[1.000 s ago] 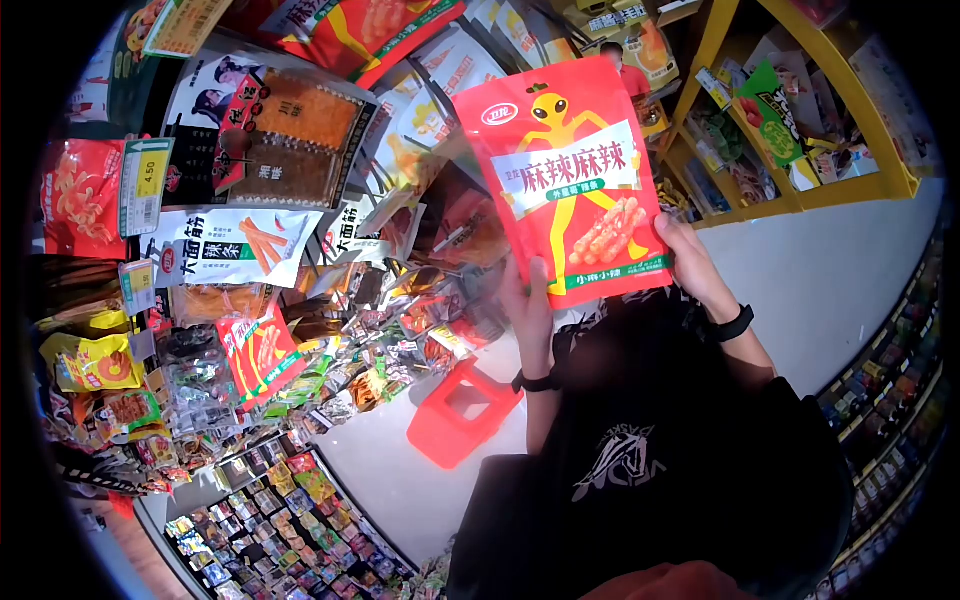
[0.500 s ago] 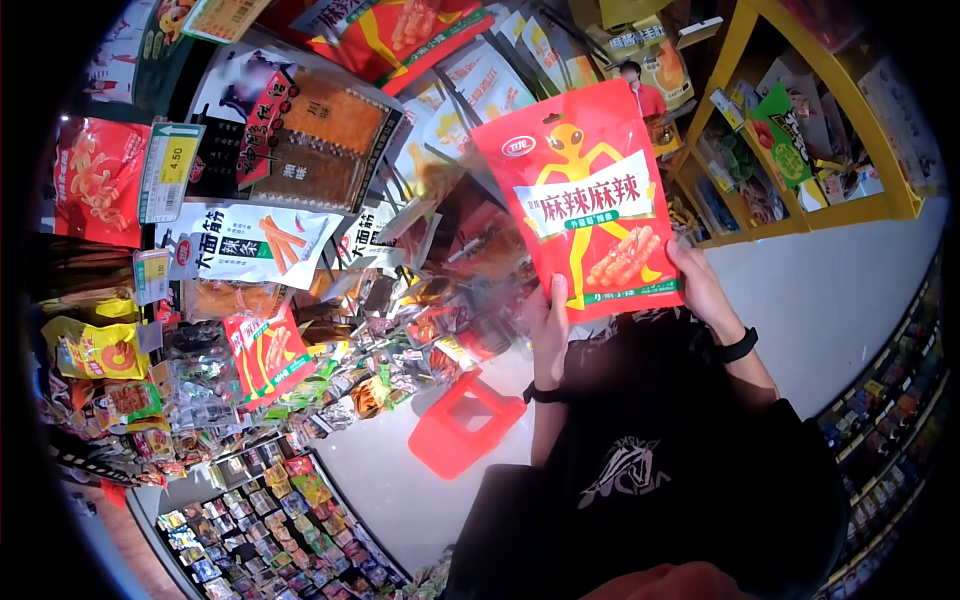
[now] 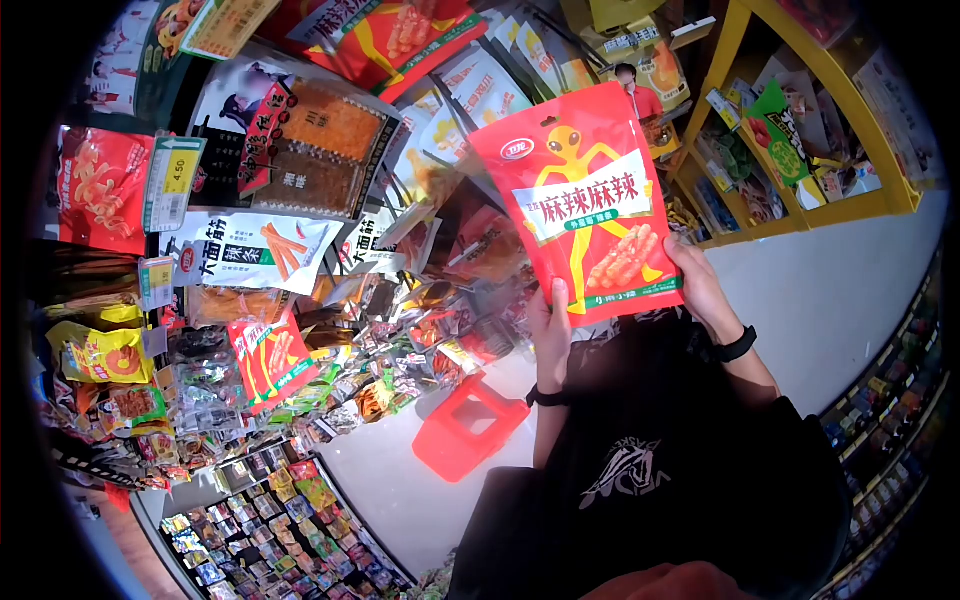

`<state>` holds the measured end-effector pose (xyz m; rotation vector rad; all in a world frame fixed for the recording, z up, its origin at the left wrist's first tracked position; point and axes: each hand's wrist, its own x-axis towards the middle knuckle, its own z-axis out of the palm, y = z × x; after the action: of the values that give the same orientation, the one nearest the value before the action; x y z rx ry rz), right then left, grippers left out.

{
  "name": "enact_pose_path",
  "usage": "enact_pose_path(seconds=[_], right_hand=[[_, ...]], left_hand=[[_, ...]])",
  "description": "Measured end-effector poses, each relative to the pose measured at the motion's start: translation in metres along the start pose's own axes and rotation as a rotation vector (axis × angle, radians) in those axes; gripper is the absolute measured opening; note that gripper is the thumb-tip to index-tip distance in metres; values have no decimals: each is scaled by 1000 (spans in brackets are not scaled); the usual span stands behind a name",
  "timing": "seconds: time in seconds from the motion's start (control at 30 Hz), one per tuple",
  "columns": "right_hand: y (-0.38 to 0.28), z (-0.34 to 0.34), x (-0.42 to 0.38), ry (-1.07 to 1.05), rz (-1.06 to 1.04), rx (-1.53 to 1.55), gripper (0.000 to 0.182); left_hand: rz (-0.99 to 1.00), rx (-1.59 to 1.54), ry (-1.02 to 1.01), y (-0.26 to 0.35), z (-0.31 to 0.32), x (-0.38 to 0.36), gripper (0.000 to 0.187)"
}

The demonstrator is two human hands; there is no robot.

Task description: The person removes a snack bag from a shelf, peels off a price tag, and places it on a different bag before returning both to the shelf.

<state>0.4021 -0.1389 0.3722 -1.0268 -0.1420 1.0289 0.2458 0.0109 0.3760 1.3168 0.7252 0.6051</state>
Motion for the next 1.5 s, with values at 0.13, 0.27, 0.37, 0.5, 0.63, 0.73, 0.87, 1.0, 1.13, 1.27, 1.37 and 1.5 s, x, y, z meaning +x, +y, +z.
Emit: enact_pose_path(seconds=[0.13, 0.27, 0.37, 0.5, 0.63, 0.73, 0.87, 1.0, 1.13, 1.27, 1.37, 1.5], right_hand=[[-4, -4, 1, 54, 5, 37, 41], [-15, -8, -2, 50, 3, 47, 41], [-24, -12, -1, 20, -16, 81, 41], [-42, -27, 9, -35, -27, 41, 38], [-65, -40, 17, -78, -93, -156, 34], [-76, -46, 20, -49, -155, -271, 28], [-80, -56, 27, -41, -236, -398, 25], [-87, -70, 27, -107, -259, -504, 24], [-92, -84, 31, -198, -252, -326, 24], [-103, -97, 36, -281, -161, -356, 23], [-109, -107, 40, -391, -93, -363, 23], [-120, -114, 47, -540, -54, -421, 21]], left_hand=[[60, 71, 56, 13, 19, 0, 33], [30, 43, 42, -2, 23, 2, 32], [1, 38, 21, -8, 29, 3, 30], [-37, 37, 36, -17, 42, 6, 31], [3, 57, 69, -5, 75, 10, 29], [-1, 134, 45, 10, 94, 14, 30], [51, 279, 50, 9, 101, 15, 30], [1, 347, 90, -6, 101, 9, 30], [19, 323, 141, -2, 128, 1, 29], [-18, 239, 198, -14, 141, -7, 28], [-20, 204, 243, -11, 155, -12, 29], [-39, 175, 295, -16, 168, -20, 27]])
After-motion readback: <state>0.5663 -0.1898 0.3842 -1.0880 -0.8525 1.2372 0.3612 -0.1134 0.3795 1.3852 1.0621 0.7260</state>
